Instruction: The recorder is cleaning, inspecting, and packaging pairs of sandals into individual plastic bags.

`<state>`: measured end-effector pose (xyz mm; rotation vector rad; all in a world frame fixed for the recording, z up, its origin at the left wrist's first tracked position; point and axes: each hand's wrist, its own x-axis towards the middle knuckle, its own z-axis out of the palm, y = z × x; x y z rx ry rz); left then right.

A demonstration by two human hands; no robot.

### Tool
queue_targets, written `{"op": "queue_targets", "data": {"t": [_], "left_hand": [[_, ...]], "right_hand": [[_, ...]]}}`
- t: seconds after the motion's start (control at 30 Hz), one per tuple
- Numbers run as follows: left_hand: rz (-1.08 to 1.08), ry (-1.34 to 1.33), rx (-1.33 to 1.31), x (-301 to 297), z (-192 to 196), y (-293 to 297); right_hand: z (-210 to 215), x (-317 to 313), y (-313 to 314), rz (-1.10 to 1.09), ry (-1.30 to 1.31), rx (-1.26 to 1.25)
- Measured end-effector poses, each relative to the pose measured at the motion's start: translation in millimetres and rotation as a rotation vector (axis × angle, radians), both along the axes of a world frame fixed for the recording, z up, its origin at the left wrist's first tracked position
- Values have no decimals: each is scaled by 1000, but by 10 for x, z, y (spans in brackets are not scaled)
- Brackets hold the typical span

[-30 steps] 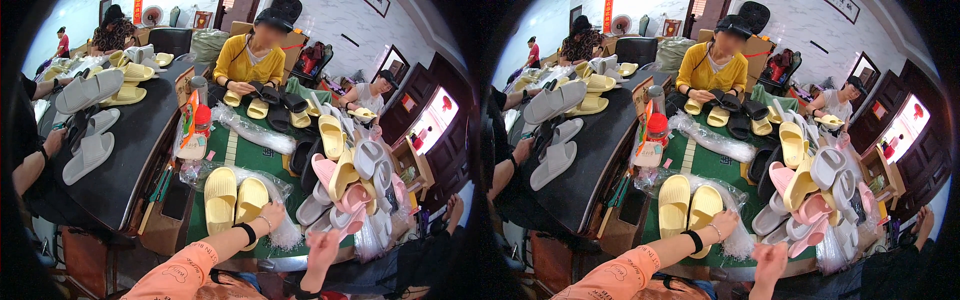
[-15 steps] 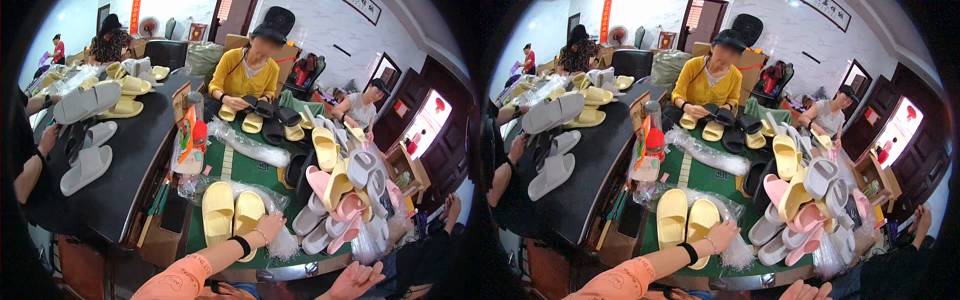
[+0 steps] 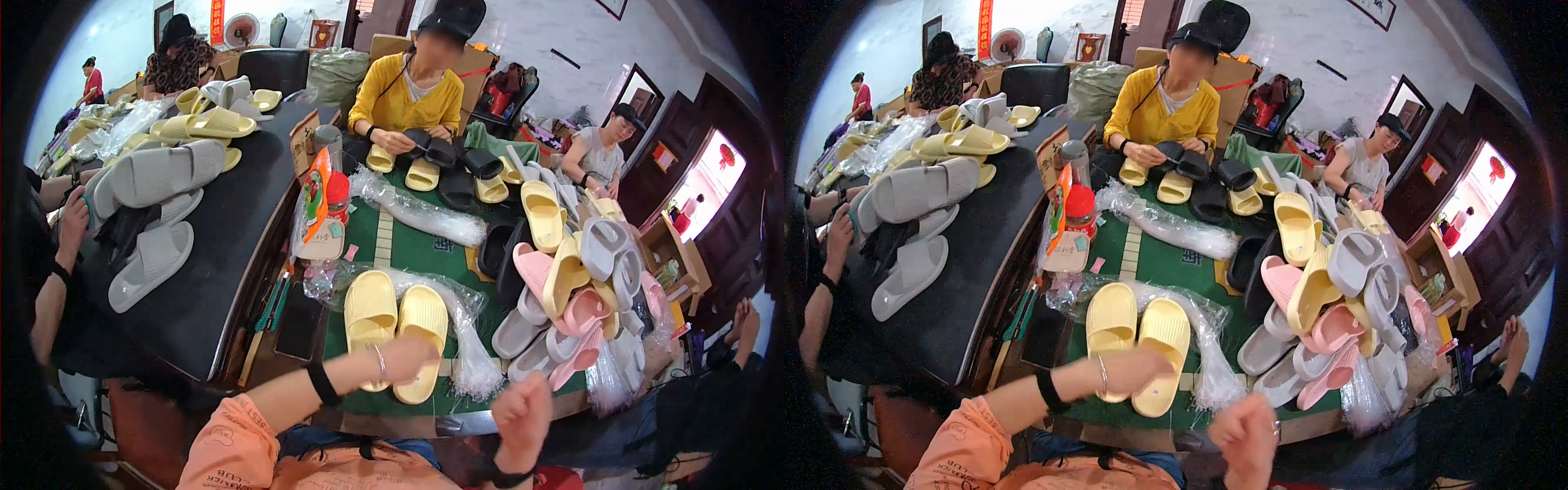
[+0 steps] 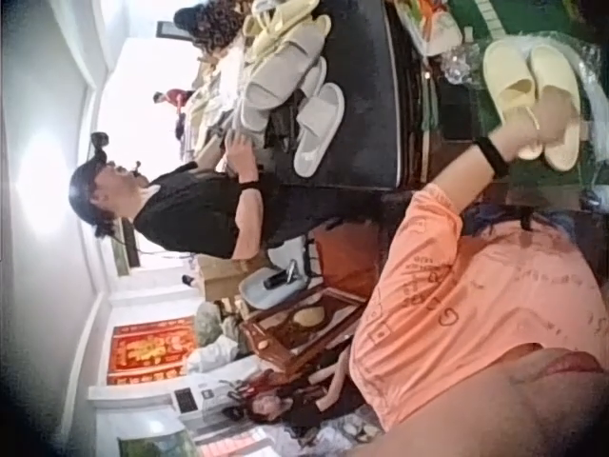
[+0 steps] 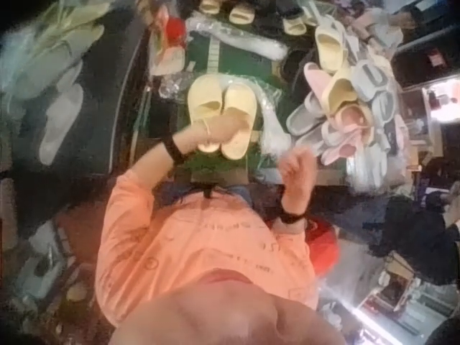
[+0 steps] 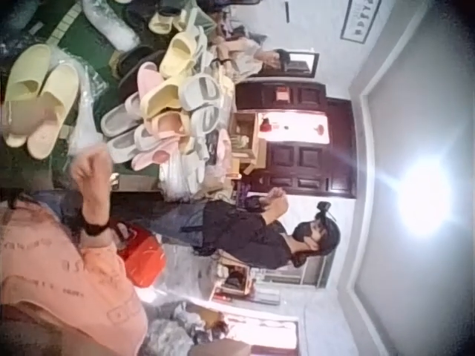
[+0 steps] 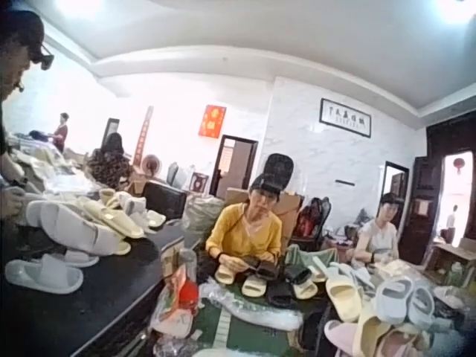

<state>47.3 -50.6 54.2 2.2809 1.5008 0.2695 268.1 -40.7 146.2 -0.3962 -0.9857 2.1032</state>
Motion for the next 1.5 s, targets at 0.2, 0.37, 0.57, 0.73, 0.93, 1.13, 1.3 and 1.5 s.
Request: {"op": "queue_targets", "data": {"t": [0.2, 0.37, 0.57, 0.73, 0.93, 1.13, 1.3, 1.5], "left_hand": [[727, -165, 374, -750, -174, 420], [831, -158, 221, -830, -526, 552], [928, -285, 207, -874, -659, 502], [1203, -369, 677, -1335, -350, 322], [1202, -397, 687, -1441, -41, 77], [1997, -293, 878, -1480, -98, -214], [1781, -1387, 718, -1901, -613, -113], [1500, -1630, 843, -2088, -416, -135]], "right_hand": [[-995, -882, -27, 558, -406, -453], [-1470, -1273, 111, 330, -407, -568], [-1478, -1593, 175, 182, -405, -502], [-1366, -1708, 144, 126, -438, -378], [-1516, -1620, 131, 155, -462, -314], [-1569, -1587, 139, 192, -436, -347], [-1534, -1657, 148, 241, -439, -390], [-1534, -1657, 172, 271, -432, -361]]}}
